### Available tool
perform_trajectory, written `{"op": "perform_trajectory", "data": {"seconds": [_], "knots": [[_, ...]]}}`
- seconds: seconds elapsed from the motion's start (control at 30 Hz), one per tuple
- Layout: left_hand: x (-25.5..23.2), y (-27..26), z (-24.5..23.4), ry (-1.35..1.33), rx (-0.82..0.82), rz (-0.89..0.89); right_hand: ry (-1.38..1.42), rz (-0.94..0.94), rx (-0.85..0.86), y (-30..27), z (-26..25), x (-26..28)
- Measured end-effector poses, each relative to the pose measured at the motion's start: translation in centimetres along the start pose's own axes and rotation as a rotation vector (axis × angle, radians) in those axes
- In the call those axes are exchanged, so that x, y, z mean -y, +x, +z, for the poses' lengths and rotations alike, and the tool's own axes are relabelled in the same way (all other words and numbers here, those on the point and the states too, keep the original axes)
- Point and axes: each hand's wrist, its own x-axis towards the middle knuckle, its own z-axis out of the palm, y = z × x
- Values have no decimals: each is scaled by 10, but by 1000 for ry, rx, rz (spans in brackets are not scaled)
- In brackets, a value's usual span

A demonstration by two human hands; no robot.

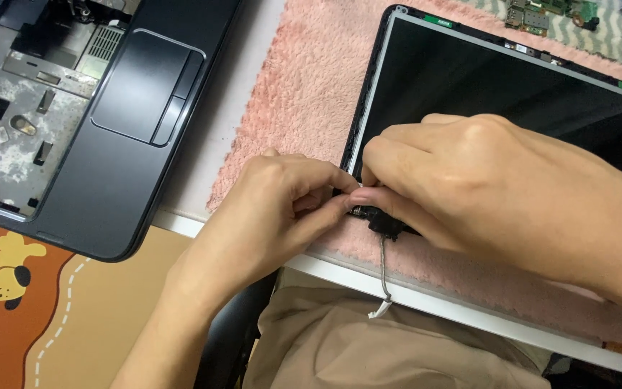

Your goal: The person is repairing a laptop screen by connecting a ribbon cable to the display panel. They use their hands to carefully align and press the connector into place on the side of the screen.

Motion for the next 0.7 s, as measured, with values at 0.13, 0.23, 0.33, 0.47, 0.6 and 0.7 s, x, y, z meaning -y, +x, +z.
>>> {"op": "perform_trajectory", "data": {"seconds": [0.13,0.23,0.33,0.47,0.6,0.7], "knots": [[0,0,0,9,-9,9,56,-49,-47,3,3,-4],[0,0,0,2,-4,-2,44,-72,-51,5,3,-5],[1,0,0,10,5,-5,45,-87,-51,7,2,-5],[2,-1,0,8,13,-21,13,-130,-55,12,-2,-6],[6,-3,1,12,-1,-5,98,-162,-59,20,-7,-9],[3,-1,0,3,1,4,-66,-178,0,18,-3,-15]]}}
